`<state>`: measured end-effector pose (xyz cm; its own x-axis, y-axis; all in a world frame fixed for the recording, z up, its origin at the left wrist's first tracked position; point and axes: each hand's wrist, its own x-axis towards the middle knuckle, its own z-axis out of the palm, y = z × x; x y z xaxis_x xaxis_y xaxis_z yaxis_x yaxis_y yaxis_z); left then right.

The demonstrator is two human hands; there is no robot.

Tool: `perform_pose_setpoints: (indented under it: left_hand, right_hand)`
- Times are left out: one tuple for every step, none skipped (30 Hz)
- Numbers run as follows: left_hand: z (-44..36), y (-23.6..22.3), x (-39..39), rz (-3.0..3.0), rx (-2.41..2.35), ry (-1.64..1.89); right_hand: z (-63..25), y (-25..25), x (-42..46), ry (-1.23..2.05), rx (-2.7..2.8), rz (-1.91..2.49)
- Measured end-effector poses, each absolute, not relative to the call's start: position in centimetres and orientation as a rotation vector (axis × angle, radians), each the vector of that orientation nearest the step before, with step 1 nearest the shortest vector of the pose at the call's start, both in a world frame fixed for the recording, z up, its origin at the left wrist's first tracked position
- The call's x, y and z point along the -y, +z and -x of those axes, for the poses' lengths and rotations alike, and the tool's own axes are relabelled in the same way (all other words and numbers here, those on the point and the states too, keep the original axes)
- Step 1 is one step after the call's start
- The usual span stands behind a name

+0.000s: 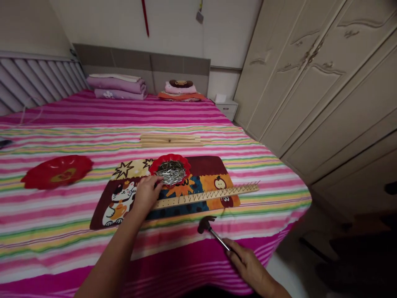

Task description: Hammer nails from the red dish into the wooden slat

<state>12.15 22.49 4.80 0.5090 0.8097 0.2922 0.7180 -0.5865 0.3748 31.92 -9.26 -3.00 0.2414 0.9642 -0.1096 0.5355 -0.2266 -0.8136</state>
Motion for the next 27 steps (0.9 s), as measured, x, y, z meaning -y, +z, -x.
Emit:
perform_pose_setpoints:
  left_hand:
    - [-13.1, 5.2, -23.0, -2.585, -1.321, 0.57]
    - [-14.1, 5.4, -23.4, -2.62, -1.339, 0.47]
    - [-15.0, 5.7, -23.8, -2.648, -1.364, 0.366]
    - [-15.8, 5.8, -24.1, -2.666, -1.387, 0.272]
    - [-16.4, 6.0, -24.3, -2.673, -1.407, 0.193]
    - [-16.9, 6.1, -24.5, -2.67, -1.417, 0.134]
    - [-17.1, 6.2, -24.6, -2.662, -1.417, 0.095]
    - [-17.2, 6.3, -24.6, -2.657, -1.405, 0.076]
    - [-17.2, 6.3, -24.6, -2.66, -1.384, 0.073]
    - [-17.0, 6.3, -24.7, -2.668, -1.364, 0.081]
    - [-16.8, 6.2, -24.7, -2.675, -1.344, 0.101]
    - [-16.6, 6.1, -24.8, -2.672, -1.325, 0.137]
    - [-16.3, 5.9, -25.0, -2.65, -1.311, 0.196]
    - [-16.1, 5.7, -25.2, -2.602, -1.298, 0.28]
    - [-15.8, 5.4, -25.5, -2.521, -1.288, 0.388]
    - [-15.5, 5.2, -25.7, -2.407, -1.276, 0.511]
    - [-15.3, 5.0, -26.0, -2.258, -1.259, 0.628]
    - [-15.1, 4.9, -26.2, -2.08, -1.238, 0.727]
    - [-14.9, 4.8, -26.4, -1.885, -1.21, 0.803]
    - [-14.8, 4.9, -26.5, -1.691, -1.177, 0.855]
    - [-14.7, 5.0, -26.5, -1.511, -1.144, 0.895]
    - [-14.6, 5.1, -26.5, -1.357, -1.116, 0.927]
    - [-14.5, 5.4, -26.3, -1.233, -1.096, 0.958]
    - [-14.5, 5.6, -26.2, -1.138, -1.088, 0.985]
    - [-14.4, 5.8, -26.0, -1.07, -1.087, 1.003]
    - [-14.4, 5.9, -25.8, -1.026, -1.092, 1.016]
    - [-14.3, 6.0, -25.6, -1.007, -1.098, 1.022]
  right_hand:
    - [-31.9, -3.2, 9.2, 0.843, 1.371, 1.866]
    - [-31.9, -3.3, 9.2, 0.847, 1.372, 1.863]
    - [-31.8, -3.5, 9.1, 0.853, 1.373, 1.857]
    - [-31.8, -3.6, 9.1, 0.856, 1.373, 1.848]
    - [-31.9, -3.7, 9.1, 0.861, 1.369, 1.841]
    - [-31.9, -3.7, 9.0, 0.867, 1.363, 1.835]
    - [-31.9, -3.7, 9.0, 0.869, 1.358, 1.832]
    - [-31.9, -3.7, 9.0, 0.866, 1.352, 1.83]
    - [-31.9, -3.7, 9.0, 0.861, 1.346, 1.827]
    - [-31.9, -3.6, 8.9, 0.853, 1.339, 1.823]
    - [-31.8, -3.5, 8.8, 0.847, 1.332, 1.817]
    - [-31.8, -3.5, 8.7, 0.844, 1.324, 1.81]
    - [-31.7, -3.4, 8.7, 0.847, 1.317, 1.804]
    - [-31.7, -3.3, 8.6, 0.852, 1.315, 1.8]
    - [-31.6, -3.3, 8.5, 0.857, 1.315, 1.8]
    - [-31.6, -3.4, 8.5, 0.857, 1.318, 1.803]
    - [-31.5, -3.5, 8.4, 0.858, 1.323, 1.807]
    - [-31.5, -3.6, 8.4, 0.855, 1.326, 1.812]
    - [-31.5, -3.7, 8.4, 0.853, 1.326, 1.818]
    - [-31.6, -3.9, 8.4, 0.849, 1.327, 1.82]
    - [-31.6, -4.0, 8.4, 0.845, 1.329, 1.821]
    - [-31.7, -4.2, 8.3, 0.84, 1.332, 1.821]
    - [-31.7, -4.2, 8.3, 0.838, 1.336, 1.821]
    - [-31.7, -4.3, 8.3, 0.833, 1.338, 1.823]
    - [-31.7, -4.2, 8.3, 0.831, 1.338, 1.824]
    - [-31.7, -4.2, 8.3, 0.831, 1.338, 1.824]
    - [-31.7, -4.1, 8.3, 0.833, 1.333, 1.827]
